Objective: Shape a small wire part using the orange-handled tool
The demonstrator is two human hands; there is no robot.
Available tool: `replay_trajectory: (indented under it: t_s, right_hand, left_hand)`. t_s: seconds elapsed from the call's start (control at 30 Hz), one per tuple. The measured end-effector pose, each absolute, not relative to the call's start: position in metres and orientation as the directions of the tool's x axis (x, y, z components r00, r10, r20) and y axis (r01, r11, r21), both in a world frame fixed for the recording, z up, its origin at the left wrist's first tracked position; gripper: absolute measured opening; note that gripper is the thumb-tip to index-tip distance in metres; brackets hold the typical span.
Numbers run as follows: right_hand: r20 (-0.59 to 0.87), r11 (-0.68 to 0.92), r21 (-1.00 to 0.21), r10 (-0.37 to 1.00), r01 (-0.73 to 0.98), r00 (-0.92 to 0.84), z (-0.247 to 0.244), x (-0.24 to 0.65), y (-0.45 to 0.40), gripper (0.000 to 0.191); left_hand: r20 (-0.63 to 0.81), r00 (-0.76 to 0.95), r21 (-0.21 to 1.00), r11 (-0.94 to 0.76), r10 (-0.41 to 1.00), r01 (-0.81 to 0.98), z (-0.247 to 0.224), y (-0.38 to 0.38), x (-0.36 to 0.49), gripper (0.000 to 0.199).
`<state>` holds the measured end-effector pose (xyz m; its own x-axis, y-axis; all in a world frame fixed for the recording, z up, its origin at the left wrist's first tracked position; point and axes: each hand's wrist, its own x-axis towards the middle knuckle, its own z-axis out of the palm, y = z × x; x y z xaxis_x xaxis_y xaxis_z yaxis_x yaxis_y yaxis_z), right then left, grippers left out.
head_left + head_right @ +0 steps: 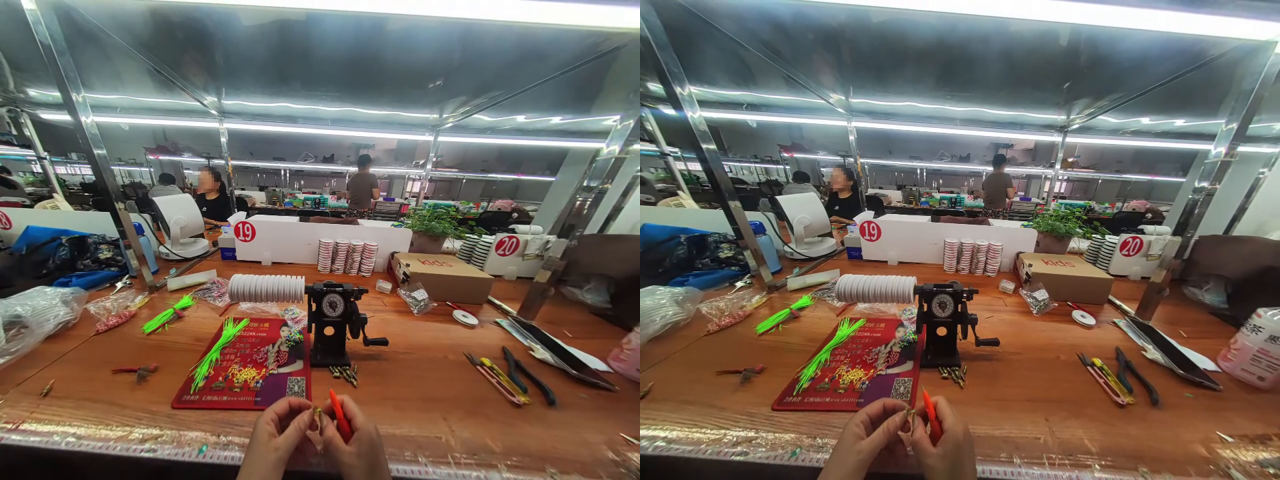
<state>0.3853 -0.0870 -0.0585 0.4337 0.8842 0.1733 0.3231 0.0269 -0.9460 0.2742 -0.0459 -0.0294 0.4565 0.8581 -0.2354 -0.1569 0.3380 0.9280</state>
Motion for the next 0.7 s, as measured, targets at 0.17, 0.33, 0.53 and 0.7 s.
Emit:
replay_trajectory:
  t_s: [0.17,0.33,0.53,0.7]
  right_hand:
    - [0.073,0.068,-0.997,0.934,0.026,0.351,-0.052,0.391,-0.087,0.02]
    - [0.027,0.043,-0.997,0.971,-0.064,0.238,-0.043,0.398,-0.087,0.011]
    - [0.005,-0.02,-0.988,0.986,0.15,0.164,-0.041,0.402,-0.084,0.008]
    - [-0.046,-0.067,-0.978,0.993,0.197,0.107,-0.059,0.405,-0.078,0.013]
  left_hand:
    - [-0.172,0.453,0.971,0.229,0.875,-0.072,-0.02,-0.048,0.271,0.032]
    - [-0.002,0.482,0.971,-0.114,0.876,0.21,-0.013,-0.047,0.265,0.019]
    - [0.374,0.607,0.605,-0.681,0.701,0.412,-0.018,-0.044,0.257,0.017]
    - [0.537,0.687,0.198,-0.865,0.49,0.462,-0.026,-0.041,0.255,0.013]
